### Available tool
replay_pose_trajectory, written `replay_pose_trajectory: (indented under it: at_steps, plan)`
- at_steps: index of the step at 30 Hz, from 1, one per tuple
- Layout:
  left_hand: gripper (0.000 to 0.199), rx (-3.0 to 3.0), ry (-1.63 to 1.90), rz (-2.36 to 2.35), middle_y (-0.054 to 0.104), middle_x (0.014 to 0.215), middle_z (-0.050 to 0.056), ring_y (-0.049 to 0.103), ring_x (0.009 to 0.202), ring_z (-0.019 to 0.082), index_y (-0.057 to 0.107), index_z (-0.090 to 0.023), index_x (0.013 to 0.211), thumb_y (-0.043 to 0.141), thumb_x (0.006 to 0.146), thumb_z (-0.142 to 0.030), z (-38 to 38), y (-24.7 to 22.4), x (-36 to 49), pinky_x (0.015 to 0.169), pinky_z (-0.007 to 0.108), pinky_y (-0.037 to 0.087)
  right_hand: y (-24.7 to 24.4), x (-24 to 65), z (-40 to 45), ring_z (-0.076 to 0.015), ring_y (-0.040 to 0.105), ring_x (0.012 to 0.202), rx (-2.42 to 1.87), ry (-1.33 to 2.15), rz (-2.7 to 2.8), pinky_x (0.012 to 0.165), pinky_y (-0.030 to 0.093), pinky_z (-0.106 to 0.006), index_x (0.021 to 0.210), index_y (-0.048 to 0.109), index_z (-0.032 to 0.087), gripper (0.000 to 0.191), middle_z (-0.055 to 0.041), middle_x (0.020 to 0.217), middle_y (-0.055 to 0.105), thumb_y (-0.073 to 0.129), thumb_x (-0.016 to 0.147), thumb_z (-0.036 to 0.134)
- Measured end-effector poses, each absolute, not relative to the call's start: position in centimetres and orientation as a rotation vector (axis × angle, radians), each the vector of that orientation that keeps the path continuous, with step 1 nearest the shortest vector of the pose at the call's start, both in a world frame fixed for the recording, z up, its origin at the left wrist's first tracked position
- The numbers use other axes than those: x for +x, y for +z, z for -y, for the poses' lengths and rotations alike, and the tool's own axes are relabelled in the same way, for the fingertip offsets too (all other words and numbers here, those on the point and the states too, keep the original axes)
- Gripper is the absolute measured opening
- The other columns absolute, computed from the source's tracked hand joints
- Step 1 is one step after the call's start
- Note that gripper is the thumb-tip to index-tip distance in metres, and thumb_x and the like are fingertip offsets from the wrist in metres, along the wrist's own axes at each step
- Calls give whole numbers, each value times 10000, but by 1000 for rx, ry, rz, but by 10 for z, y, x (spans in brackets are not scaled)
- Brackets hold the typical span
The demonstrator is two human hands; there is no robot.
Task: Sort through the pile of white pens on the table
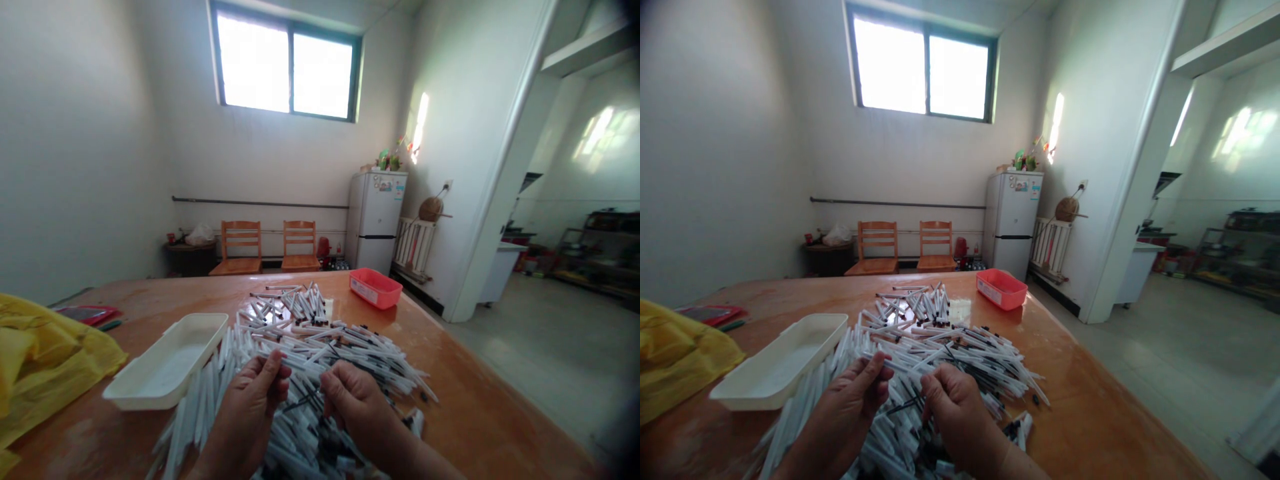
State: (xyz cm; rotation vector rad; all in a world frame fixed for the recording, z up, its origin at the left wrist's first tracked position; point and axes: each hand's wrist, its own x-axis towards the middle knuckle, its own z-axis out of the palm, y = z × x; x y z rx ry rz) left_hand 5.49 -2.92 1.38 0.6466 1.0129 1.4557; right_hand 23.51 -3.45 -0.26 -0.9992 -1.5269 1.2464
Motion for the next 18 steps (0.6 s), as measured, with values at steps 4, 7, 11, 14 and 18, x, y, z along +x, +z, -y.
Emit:
replay_pose_trajectory:
  at_steps: [4,7,11,14,18]
  plan:
    - [203,651,1453,-1001,642,751,8,565,615,68,654,-157,839,790,780,-296,29,12,54,558,147,502,-4,235,33,-75,435,496,-968,1271,1449,465,323,-198,848,548,175,420,18,691,579,551,933,586]
    - [225,663,1452,-1002,639,749,2,567,620,71,651,-161,836,807,760,-303,28,10,55,557,150,502,-6,236,32,-75,386,433,-997,1338,1473,423,260,-208,793,541,173,486,25,579,541,422,983,603]
    - [247,653,1457,-1018,642,750,3,566,616,72,652,-160,836,827,733,-301,28,11,55,559,155,504,-6,236,31,-73,448,532,-973,1277,1429,481,337,-192,863,539,179,371,26,726,572,639,893,534]
    - [259,649,1463,-1025,647,750,5,568,615,71,655,-158,835,831,727,-315,27,11,55,560,152,501,-4,235,32,-69,427,472,-983,1349,1409,438,295,-202,874,535,176,399,11,719,598,519,949,568]
    - [267,647,1468,-1019,643,735,0,572,612,71,654,-159,826,838,717,-317,27,10,55,560,152,499,-3,235,31,-67,414,473,-981,1374,1416,438,282,-197,843,537,175,360,25,678,581,598,916,522]
